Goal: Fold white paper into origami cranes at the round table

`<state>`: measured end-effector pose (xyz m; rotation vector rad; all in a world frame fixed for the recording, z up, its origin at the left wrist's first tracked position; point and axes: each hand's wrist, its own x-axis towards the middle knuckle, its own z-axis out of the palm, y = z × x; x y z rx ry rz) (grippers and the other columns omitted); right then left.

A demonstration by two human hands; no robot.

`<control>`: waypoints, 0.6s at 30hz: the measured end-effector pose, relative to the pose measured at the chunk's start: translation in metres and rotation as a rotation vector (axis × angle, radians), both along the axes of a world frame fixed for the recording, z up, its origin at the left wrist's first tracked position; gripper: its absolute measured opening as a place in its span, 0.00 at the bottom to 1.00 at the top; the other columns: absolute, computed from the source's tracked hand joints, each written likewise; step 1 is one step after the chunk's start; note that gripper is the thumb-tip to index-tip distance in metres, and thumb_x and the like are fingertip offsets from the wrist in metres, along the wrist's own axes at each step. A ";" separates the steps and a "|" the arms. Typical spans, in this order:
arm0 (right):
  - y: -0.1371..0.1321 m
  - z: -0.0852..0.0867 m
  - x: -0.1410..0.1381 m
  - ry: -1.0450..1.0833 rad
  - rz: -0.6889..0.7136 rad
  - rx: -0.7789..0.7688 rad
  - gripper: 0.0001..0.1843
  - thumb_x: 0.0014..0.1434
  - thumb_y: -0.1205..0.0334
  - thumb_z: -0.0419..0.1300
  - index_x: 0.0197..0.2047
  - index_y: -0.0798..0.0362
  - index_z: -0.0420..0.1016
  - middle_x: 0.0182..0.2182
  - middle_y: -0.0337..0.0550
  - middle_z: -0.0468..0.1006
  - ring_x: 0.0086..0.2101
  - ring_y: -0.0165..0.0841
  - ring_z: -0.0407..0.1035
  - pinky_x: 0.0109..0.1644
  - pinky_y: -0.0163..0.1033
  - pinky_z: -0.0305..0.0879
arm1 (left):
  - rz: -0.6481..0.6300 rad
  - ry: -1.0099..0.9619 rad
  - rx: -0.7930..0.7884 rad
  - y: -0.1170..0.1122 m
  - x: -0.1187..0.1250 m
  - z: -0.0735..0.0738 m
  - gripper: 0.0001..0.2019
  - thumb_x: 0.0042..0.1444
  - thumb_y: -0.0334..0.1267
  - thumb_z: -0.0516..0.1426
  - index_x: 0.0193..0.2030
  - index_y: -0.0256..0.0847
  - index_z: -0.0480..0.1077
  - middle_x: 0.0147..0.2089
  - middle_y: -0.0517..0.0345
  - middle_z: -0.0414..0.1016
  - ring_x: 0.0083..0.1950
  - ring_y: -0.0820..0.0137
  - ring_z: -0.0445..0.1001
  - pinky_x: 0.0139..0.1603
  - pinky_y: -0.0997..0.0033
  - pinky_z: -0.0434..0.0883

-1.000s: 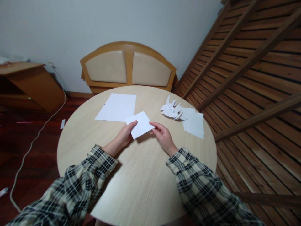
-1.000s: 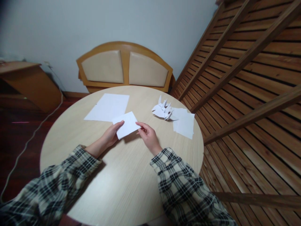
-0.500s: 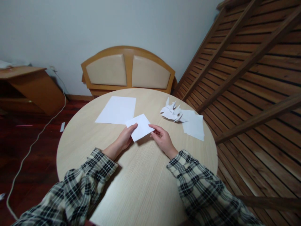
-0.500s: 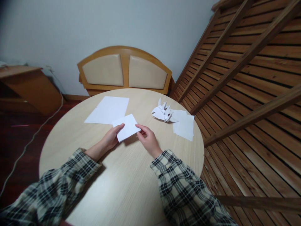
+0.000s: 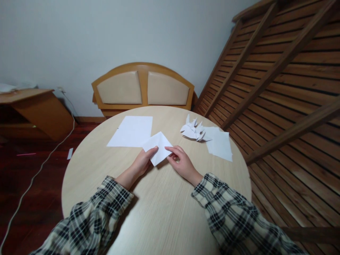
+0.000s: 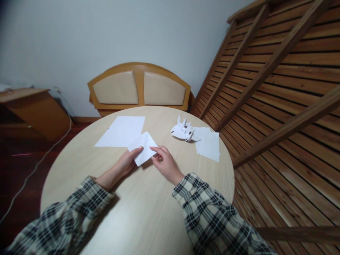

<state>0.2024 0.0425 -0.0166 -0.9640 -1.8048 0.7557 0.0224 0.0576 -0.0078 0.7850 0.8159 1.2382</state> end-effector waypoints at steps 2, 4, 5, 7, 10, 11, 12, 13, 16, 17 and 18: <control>0.001 -0.001 0.000 0.014 -0.015 -0.005 0.19 0.59 0.67 0.57 0.54 0.46 0.73 0.46 0.45 0.69 0.35 0.30 0.68 0.41 0.41 0.71 | -0.005 0.017 0.026 -0.001 0.000 0.000 0.21 0.49 0.33 0.66 0.51 0.33 0.73 0.43 0.45 0.81 0.46 0.60 0.77 0.49 0.65 0.72; 0.001 -0.002 0.000 0.031 -0.027 -0.010 0.19 0.59 0.67 0.57 0.54 0.47 0.74 0.46 0.45 0.68 0.35 0.29 0.68 0.41 0.40 0.70 | -0.011 0.027 0.047 -0.002 0.000 0.000 0.23 0.49 0.32 0.66 0.54 0.34 0.72 0.44 0.45 0.80 0.45 0.61 0.77 0.49 0.65 0.72; 0.001 -0.001 0.000 0.039 -0.031 -0.012 0.19 0.59 0.68 0.57 0.53 0.47 0.74 0.46 0.45 0.68 0.35 0.29 0.68 0.41 0.40 0.70 | -0.012 0.030 0.052 -0.002 0.000 0.000 0.25 0.49 0.32 0.66 0.55 0.34 0.71 0.44 0.45 0.80 0.45 0.61 0.77 0.49 0.65 0.72; 0.001 0.001 0.000 0.049 -0.037 -0.009 0.19 0.59 0.69 0.56 0.53 0.47 0.74 0.46 0.45 0.68 0.36 0.30 0.68 0.41 0.40 0.70 | -0.015 0.038 0.058 -0.002 0.000 -0.001 0.26 0.49 0.32 0.67 0.56 0.35 0.70 0.44 0.45 0.80 0.45 0.61 0.77 0.49 0.65 0.71; 0.000 0.003 0.001 0.067 -0.044 0.015 0.19 0.58 0.71 0.54 0.50 0.48 0.75 0.46 0.45 0.69 0.42 0.33 0.69 0.46 0.41 0.69 | -0.032 0.055 0.080 -0.003 0.001 -0.002 0.26 0.49 0.33 0.66 0.56 0.37 0.71 0.46 0.45 0.79 0.45 0.61 0.77 0.48 0.65 0.71; 0.000 0.004 0.001 0.079 -0.049 0.019 0.18 0.58 0.71 0.54 0.49 0.48 0.75 0.46 0.46 0.70 0.45 0.34 0.69 0.47 0.42 0.68 | -0.044 0.064 0.087 -0.003 0.001 -0.002 0.25 0.49 0.33 0.66 0.56 0.37 0.71 0.47 0.44 0.79 0.44 0.61 0.76 0.47 0.65 0.72; 0.001 0.004 0.002 0.100 -0.057 0.015 0.16 0.59 0.70 0.54 0.48 0.48 0.75 0.46 0.46 0.71 0.47 0.35 0.68 0.49 0.42 0.68 | -0.057 0.076 0.089 -0.003 0.001 -0.002 0.25 0.49 0.34 0.66 0.55 0.37 0.72 0.47 0.44 0.79 0.44 0.61 0.76 0.46 0.65 0.72; 0.001 0.004 0.002 0.128 -0.065 0.000 0.14 0.60 0.68 0.54 0.48 0.48 0.74 0.46 0.46 0.72 0.48 0.36 0.68 0.49 0.42 0.67 | -0.068 0.089 0.089 -0.004 0.001 -0.001 0.25 0.49 0.34 0.66 0.55 0.36 0.72 0.47 0.43 0.79 0.44 0.61 0.76 0.46 0.65 0.72; 0.003 0.003 0.003 0.233 -0.084 -0.087 0.12 0.64 0.59 0.55 0.50 0.49 0.67 0.39 0.43 0.76 0.40 0.35 0.71 0.43 0.41 0.67 | -0.087 0.123 0.085 -0.006 0.001 0.001 0.22 0.48 0.35 0.67 0.52 0.35 0.73 0.49 0.41 0.78 0.44 0.60 0.75 0.46 0.64 0.71; 0.004 0.002 0.003 0.256 -0.092 -0.112 0.14 0.64 0.56 0.56 0.52 0.49 0.65 0.35 0.41 0.76 0.37 0.34 0.71 0.40 0.40 0.66 | -0.096 0.129 0.086 -0.007 0.002 0.002 0.21 0.48 0.35 0.67 0.50 0.34 0.74 0.50 0.40 0.77 0.45 0.59 0.75 0.47 0.64 0.71; 0.005 0.002 0.003 0.269 -0.098 -0.134 0.16 0.63 0.54 0.57 0.52 0.50 0.64 0.31 0.39 0.75 0.34 0.34 0.71 0.37 0.39 0.65 | -0.109 0.131 0.090 -0.007 0.002 0.002 0.20 0.48 0.35 0.67 0.48 0.34 0.74 0.50 0.40 0.77 0.45 0.59 0.75 0.47 0.63 0.71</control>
